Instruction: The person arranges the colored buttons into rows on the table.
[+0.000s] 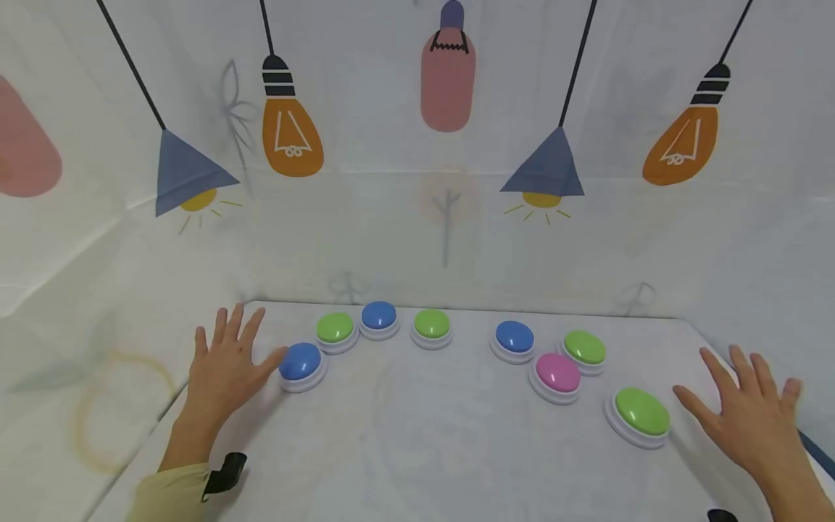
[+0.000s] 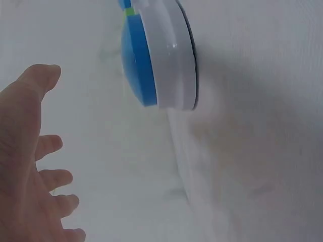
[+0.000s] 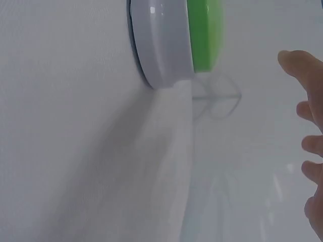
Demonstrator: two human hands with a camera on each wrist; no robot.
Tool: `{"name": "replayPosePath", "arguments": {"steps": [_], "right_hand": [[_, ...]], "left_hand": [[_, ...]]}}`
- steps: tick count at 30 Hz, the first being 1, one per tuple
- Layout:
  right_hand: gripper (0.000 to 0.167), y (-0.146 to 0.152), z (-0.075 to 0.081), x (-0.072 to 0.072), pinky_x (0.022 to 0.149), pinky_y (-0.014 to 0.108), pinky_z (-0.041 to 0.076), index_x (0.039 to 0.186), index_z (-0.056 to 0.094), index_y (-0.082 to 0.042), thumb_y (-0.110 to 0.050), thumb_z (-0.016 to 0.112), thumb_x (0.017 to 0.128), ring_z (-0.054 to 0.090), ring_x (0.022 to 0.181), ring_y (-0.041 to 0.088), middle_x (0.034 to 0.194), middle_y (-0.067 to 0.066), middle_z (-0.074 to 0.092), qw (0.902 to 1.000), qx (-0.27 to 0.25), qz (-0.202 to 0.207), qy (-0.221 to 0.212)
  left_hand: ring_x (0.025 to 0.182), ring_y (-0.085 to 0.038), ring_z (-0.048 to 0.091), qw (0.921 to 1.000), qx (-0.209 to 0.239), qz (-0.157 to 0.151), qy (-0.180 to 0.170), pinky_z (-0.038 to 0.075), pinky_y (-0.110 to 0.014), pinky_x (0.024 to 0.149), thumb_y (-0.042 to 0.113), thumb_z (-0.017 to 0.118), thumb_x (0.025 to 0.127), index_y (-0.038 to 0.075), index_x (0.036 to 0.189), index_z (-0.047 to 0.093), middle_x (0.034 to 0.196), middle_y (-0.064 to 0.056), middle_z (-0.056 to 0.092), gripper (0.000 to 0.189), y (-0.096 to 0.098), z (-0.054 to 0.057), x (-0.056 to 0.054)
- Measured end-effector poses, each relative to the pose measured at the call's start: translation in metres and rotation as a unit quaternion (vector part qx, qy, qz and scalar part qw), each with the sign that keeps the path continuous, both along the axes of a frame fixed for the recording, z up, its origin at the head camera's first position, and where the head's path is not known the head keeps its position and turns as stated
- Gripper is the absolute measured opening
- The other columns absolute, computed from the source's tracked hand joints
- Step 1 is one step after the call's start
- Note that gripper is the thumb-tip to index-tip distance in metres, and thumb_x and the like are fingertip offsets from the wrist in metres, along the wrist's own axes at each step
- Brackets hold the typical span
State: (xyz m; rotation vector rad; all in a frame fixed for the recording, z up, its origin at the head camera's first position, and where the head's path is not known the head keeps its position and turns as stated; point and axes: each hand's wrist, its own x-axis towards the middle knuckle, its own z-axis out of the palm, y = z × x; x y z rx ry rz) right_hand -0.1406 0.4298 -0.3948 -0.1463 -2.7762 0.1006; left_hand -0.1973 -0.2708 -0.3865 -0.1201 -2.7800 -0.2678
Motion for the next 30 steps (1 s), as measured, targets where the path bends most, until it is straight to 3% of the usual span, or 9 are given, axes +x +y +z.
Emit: {"name": "replayPosePath", "arguments": {"steps": [7, 13, 18, 24, 30], "right_hand": [[0.093, -0.017, 0.002, -0.007, 0.109, 0.074, -0.011, 0.154, 0.019, 0.001, -0.057, 0.058, 0.092, -0.004, 0.143, 0.057, 0.154, 0.039, 0.008, 0.9993, -0.01, 0.036, 0.011], [0.087, -0.038, 0.004, -0.018, 0.109, 0.071, -0.014, 0.152, 0.025, 0.002, -0.05, 0.061, 0.093, 0.0, 0.143, 0.057, 0.154, 0.039, 0.011, 0.9955, -0.043, 0.082, 0.022], [0.085, -0.063, 0.008, -0.03, 0.113, 0.067, -0.014, 0.153, 0.025, -0.001, -0.047, 0.063, 0.093, 0.003, 0.145, 0.055, 0.155, 0.038, 0.012, 0.992, -0.063, 0.108, 0.021], [0.081, -0.094, 0.012, -0.04, 0.116, 0.066, -0.008, 0.152, 0.029, -0.001, -0.032, 0.071, 0.089, 0.01, 0.144, 0.054, 0.154, 0.036, 0.019, 0.9865, -0.073, 0.143, 0.032], [0.08, -0.12, 0.016, -0.051, 0.117, 0.063, -0.009, 0.152, 0.03, -0.003, -0.035, 0.069, 0.09, 0.012, 0.144, 0.054, 0.156, 0.033, 0.018, 0.981, -0.097, 0.168, 0.011]], "left_hand": [[0.147, -0.05, 0.008, 0.9992, 0.005, -0.04, 0.007, 0.003, -0.072, 0.113, 0.055, 0.056, 0.093, 0.004, 0.153, 0.029, 0.158, -0.032, 0.02, 0.083, 0.022, -0.001, -0.006], [0.148, -0.048, 0.009, 0.9987, -0.001, -0.051, -0.007, 0.004, -0.069, 0.115, 0.054, 0.06, 0.091, 0.005, 0.154, 0.029, 0.159, -0.029, 0.02, 0.085, 0.044, -0.002, -0.01], [0.148, -0.047, 0.015, 0.9978, -0.004, -0.067, 0.003, 0.009, -0.068, 0.116, 0.055, 0.062, 0.089, 0.006, 0.153, 0.033, 0.159, -0.027, 0.024, 0.086, 0.066, -0.003, -0.015], [0.148, -0.045, 0.017, 0.996, 0.0, -0.089, 0.011, 0.012, -0.068, 0.116, 0.056, 0.062, 0.088, 0.009, 0.153, 0.035, 0.159, -0.024, 0.028, 0.084, 0.09, 0.001, -0.024], [0.149, -0.042, 0.017, 0.9942, 0.003, -0.107, 0.008, 0.013, -0.067, 0.116, 0.059, 0.06, 0.089, 0.011, 0.154, 0.035, 0.16, -0.02, 0.028, 0.085, 0.11, 0.007, -0.03]]}}
